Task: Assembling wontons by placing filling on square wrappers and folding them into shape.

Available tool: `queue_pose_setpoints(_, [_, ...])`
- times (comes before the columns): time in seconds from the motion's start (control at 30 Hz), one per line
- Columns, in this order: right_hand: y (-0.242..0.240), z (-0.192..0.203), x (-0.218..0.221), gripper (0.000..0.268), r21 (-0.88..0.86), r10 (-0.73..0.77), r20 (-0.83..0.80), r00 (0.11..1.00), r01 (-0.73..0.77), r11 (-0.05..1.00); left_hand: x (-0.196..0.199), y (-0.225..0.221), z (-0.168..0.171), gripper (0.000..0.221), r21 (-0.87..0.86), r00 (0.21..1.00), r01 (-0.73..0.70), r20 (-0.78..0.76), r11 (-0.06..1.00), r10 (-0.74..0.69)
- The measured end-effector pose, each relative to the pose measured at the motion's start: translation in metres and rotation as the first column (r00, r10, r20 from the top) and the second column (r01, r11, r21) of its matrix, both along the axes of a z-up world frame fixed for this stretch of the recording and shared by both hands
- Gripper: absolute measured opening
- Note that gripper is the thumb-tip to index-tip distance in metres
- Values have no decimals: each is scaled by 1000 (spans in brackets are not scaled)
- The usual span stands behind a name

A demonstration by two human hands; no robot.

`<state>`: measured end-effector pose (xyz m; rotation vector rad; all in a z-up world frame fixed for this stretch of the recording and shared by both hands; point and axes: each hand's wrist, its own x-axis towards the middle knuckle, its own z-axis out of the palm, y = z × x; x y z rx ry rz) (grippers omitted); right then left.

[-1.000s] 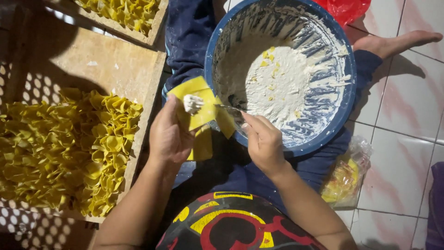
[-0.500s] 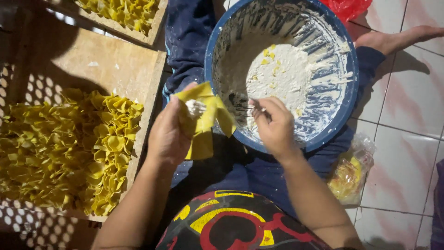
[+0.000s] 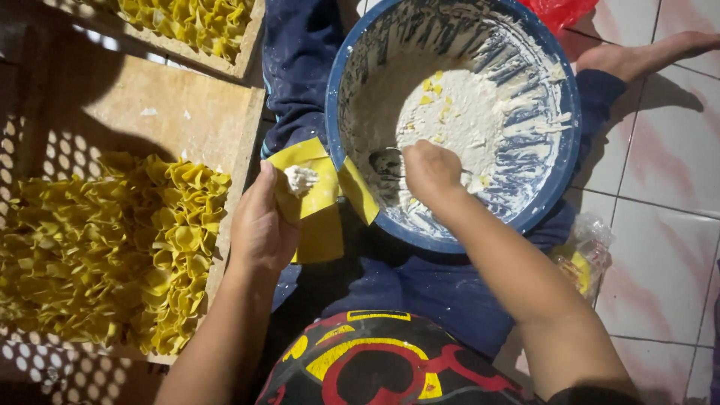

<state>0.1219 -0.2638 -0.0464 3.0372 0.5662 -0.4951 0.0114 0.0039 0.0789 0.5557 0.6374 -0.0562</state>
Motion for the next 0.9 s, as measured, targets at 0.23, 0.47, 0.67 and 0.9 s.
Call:
queue_pose_setpoints(0.23, [15,21,0,22,56,-9,-149,989,17,998,-2,-6,-20,32,34,1000,-10,-14,999,11])
queue_pose_setpoints(0.47, [-3,88,-22,23,497,-189,-234,954,285,820,1,-6,-39,32,69,997,-38,-58,997,42])
queue_pose_setpoints(0.67, [2,108,-64,24,853,-143,49,989,34,521,16,-38,5,35,54,998,-40,-46,998,43])
queue_pose_setpoints(0.9, [0,122,-90,26,885,-200,171,965,-61,462,8,-45,-26,46,-24,986,118,-118,993,-120])
